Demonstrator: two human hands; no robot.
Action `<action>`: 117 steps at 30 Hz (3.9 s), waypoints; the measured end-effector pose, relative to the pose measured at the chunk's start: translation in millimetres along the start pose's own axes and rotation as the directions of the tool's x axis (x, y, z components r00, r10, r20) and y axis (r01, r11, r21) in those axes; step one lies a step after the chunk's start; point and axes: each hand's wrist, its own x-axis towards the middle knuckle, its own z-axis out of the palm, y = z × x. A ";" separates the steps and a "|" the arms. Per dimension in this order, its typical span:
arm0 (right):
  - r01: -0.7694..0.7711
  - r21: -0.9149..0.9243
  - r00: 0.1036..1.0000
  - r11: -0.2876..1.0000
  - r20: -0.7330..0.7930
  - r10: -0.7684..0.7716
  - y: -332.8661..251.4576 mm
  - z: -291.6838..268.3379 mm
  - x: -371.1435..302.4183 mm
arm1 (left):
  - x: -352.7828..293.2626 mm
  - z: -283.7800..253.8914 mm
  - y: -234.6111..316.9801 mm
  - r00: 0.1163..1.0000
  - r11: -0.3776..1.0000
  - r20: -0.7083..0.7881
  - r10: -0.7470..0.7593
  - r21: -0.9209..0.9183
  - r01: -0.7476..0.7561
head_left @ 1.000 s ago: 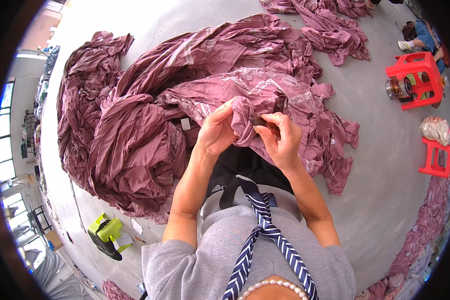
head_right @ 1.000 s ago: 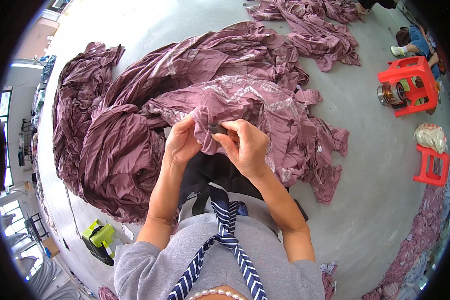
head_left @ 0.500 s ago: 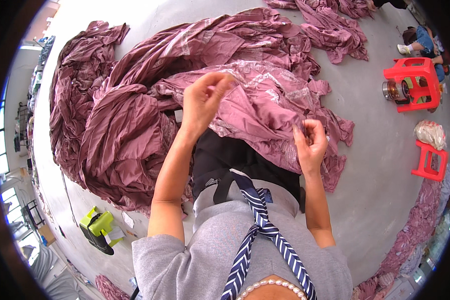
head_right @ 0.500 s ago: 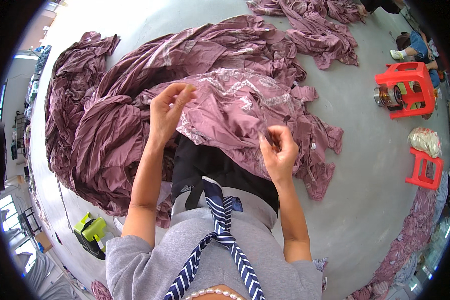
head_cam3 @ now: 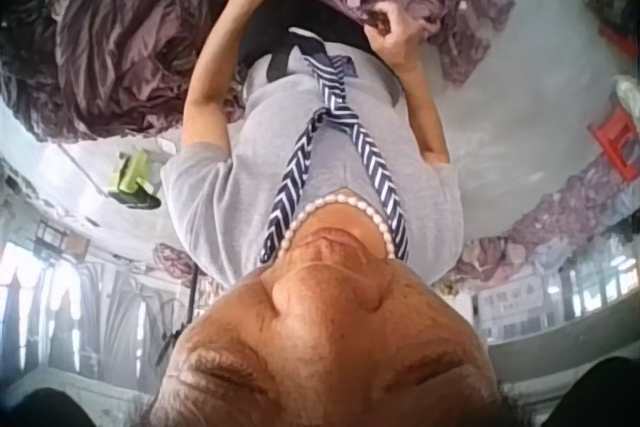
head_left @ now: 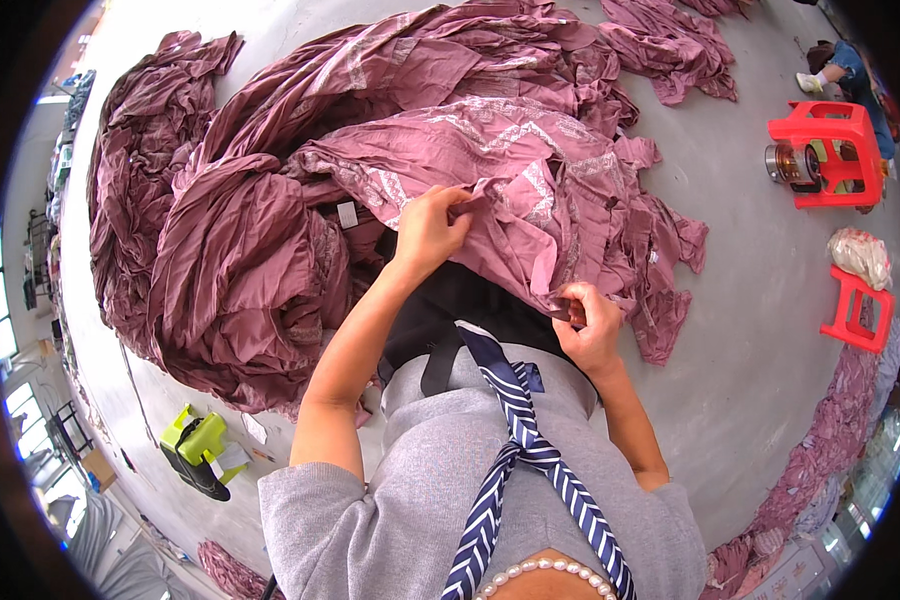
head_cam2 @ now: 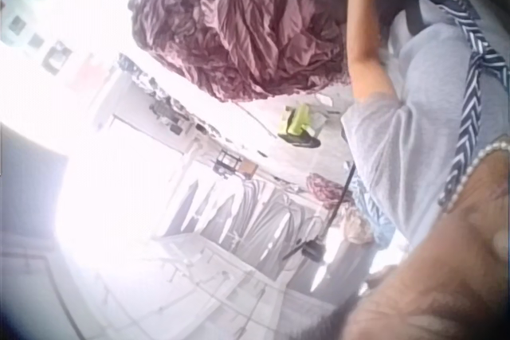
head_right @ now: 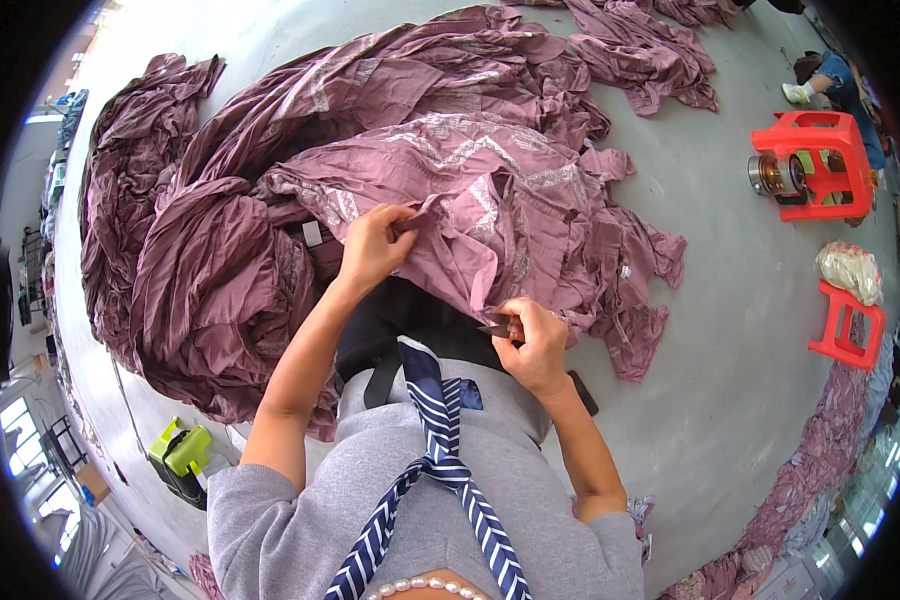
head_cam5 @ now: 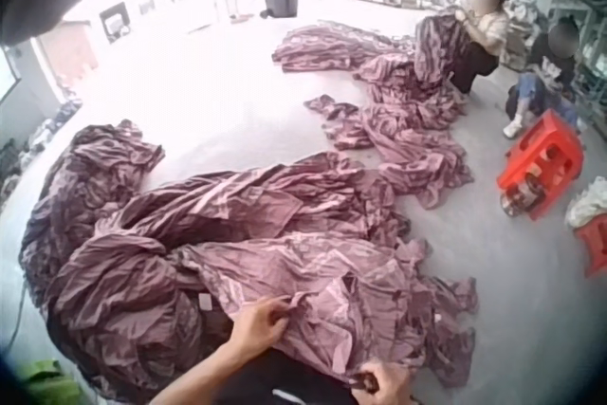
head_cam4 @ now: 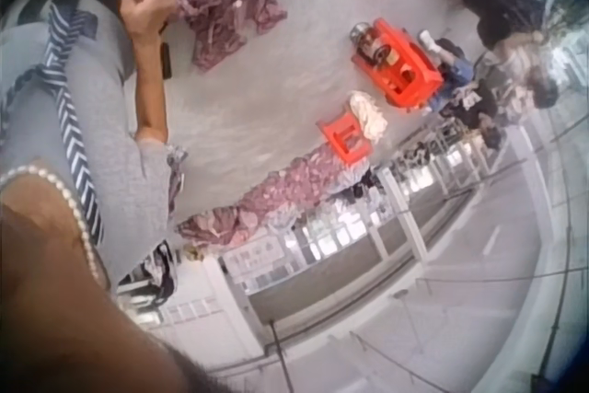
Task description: The person uses a small blade to trim loose threads and edges from a large pile of dusty pink fabric. They repeatedly pick up sections, cut away excess material, and place the trimmed pieces back onto the pile.
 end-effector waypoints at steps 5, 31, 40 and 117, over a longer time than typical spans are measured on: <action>0.214 -0.040 0.957 0.976 0.207 -0.202 -3.1 -12.1 -5.4 | -12.1 -17.7 -10.8 0.979 0.553 0.146 -0.145 -0.808 0.203; 0.100 0.268 0.995 0.958 0.000 -0.104 -58.1 22.8 82.2 | -20.1 -41.5 32.2 0.897 0.806 -0.429 -0.103 -0.565 -0.178; 0.509 -0.032 0.859 0.860 -0.031 -0.510 -50.0 19.7 82.1 | -24.7 -37.4 39.2 0.917 0.878 -0.399 0.020 -0.431 -0.207; 0.117 0.080 0.983 0.990 0.134 -0.127 -90.0 23.3 87.7 | -31.4 -28.7 60.7 0.954 0.157 -0.104 -0.281 -0.986 -0.061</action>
